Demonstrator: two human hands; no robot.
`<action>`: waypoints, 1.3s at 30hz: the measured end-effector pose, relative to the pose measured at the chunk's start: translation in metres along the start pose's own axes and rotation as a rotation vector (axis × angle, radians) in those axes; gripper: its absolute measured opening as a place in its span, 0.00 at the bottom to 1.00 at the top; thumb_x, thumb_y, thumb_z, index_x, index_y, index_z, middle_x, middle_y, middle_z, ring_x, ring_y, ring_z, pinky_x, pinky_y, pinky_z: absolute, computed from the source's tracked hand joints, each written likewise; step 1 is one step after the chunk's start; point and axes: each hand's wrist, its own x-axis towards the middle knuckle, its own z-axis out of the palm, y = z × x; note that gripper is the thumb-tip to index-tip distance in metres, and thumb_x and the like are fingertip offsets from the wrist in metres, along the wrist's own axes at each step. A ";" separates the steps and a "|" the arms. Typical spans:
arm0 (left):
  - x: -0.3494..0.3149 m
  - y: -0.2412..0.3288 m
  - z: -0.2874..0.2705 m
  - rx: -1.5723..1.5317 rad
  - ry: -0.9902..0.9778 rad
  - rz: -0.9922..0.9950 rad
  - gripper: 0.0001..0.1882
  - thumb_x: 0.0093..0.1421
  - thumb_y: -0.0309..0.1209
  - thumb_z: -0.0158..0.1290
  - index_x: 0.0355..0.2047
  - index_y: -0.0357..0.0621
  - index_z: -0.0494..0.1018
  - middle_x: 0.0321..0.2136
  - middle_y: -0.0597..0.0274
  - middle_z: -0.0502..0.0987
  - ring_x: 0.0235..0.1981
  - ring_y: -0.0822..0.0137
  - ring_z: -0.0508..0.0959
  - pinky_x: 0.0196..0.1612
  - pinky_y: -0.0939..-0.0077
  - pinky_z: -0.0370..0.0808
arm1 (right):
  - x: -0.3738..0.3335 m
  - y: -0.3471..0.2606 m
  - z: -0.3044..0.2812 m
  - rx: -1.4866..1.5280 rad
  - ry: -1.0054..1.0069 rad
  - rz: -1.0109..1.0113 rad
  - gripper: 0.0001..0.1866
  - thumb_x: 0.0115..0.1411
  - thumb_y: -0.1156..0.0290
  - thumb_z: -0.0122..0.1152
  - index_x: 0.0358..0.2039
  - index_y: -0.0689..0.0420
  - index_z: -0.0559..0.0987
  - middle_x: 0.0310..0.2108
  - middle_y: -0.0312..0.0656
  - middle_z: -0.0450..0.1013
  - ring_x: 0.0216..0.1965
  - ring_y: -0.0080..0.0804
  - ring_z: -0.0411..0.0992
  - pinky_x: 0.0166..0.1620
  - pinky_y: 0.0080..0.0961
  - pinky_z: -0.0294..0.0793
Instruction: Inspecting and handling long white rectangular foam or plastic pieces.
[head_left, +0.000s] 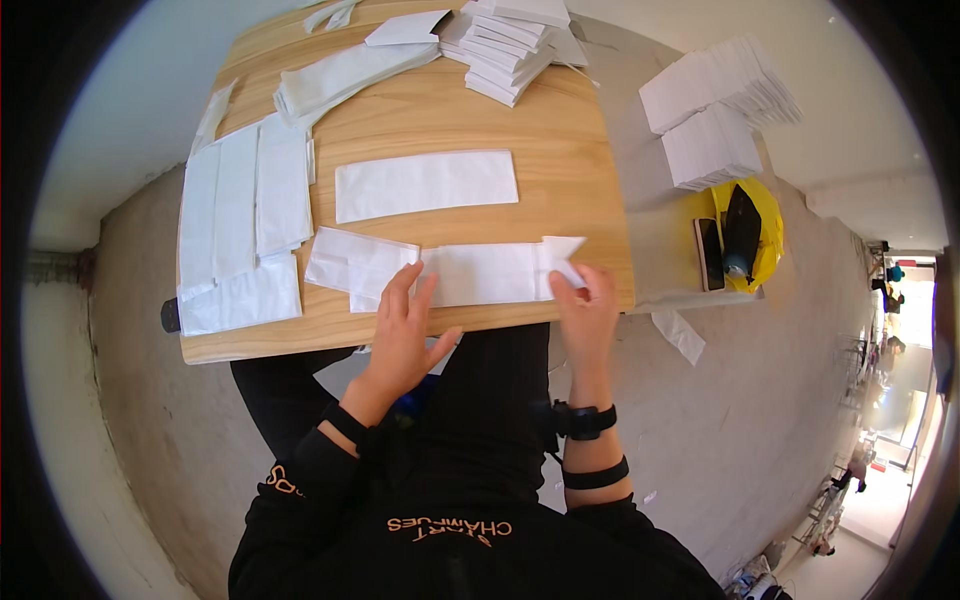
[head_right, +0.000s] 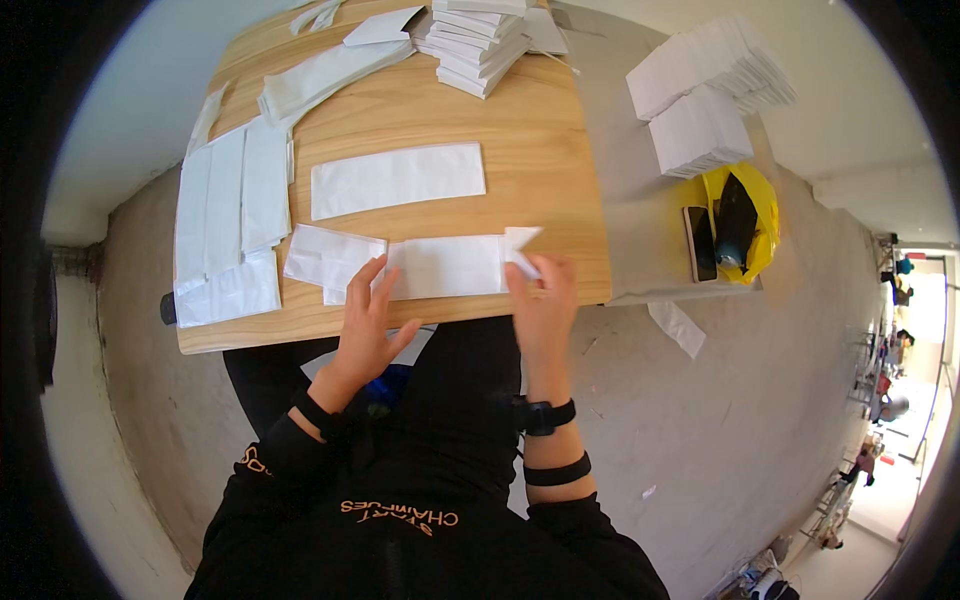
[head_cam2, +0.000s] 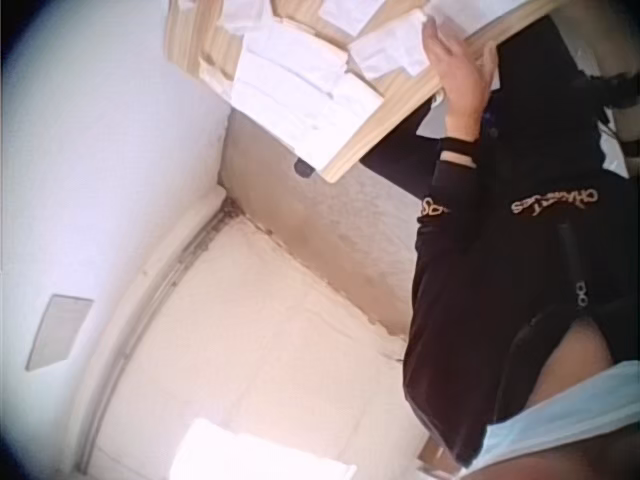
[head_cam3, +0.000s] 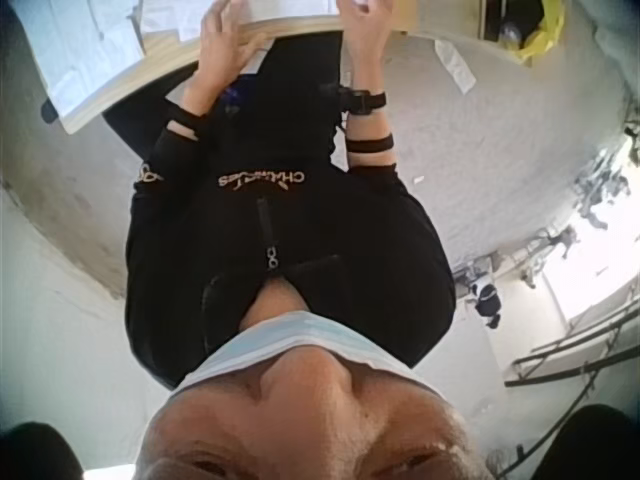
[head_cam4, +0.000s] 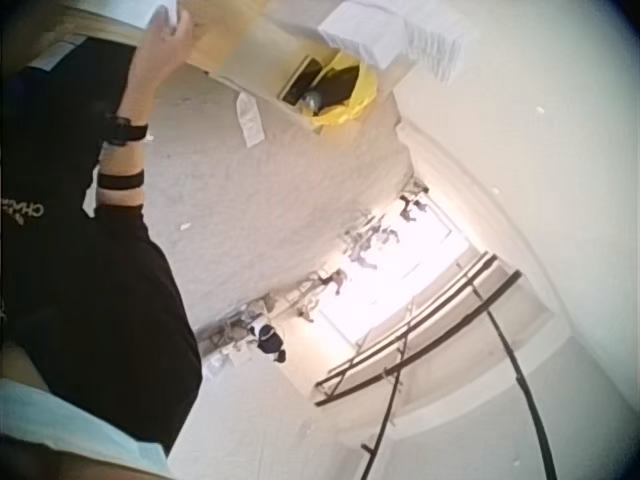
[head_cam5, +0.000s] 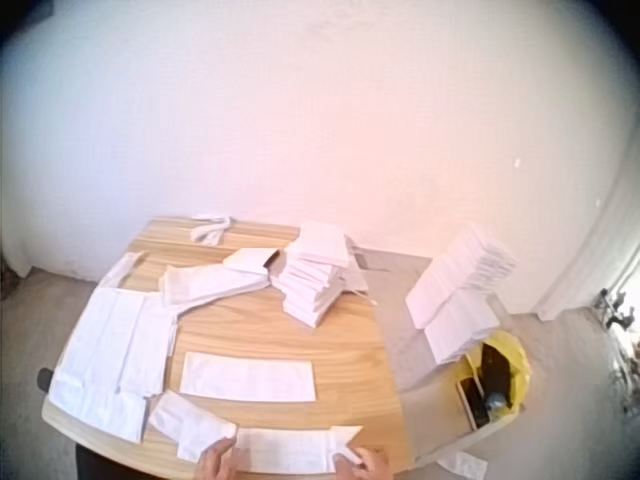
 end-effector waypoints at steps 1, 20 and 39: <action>0.003 0.002 -0.005 -0.226 -0.025 -0.080 0.44 0.56 0.41 0.60 0.66 0.38 0.51 0.62 0.43 0.57 0.63 0.48 0.60 0.64 0.53 0.58 | -0.004 -0.005 0.007 -0.015 -0.020 -0.077 0.11 0.52 0.72 0.67 0.35 0.61 0.79 0.36 0.43 0.72 0.38 0.37 0.71 0.41 0.29 0.70; 0.028 0.008 0.017 -1.152 -0.185 -0.588 0.29 0.65 0.38 0.52 0.60 0.32 0.61 0.54 0.54 0.65 0.54 0.67 0.66 0.57 0.73 0.66 | -0.022 -0.001 0.046 0.105 -0.332 -0.304 0.13 0.52 0.76 0.65 0.40 0.56 0.78 0.38 0.42 0.71 0.41 0.37 0.72 0.43 0.28 0.72; 0.027 0.008 0.004 -0.887 -0.156 -0.551 0.27 0.61 0.33 0.56 0.57 0.34 0.64 0.52 0.49 0.66 0.49 0.60 0.70 0.51 0.70 0.70 | 0.005 0.050 0.022 -0.181 -0.320 -0.110 0.19 0.52 0.79 0.62 0.46 0.53 0.79 0.35 0.43 0.64 0.36 0.35 0.68 0.42 0.27 0.72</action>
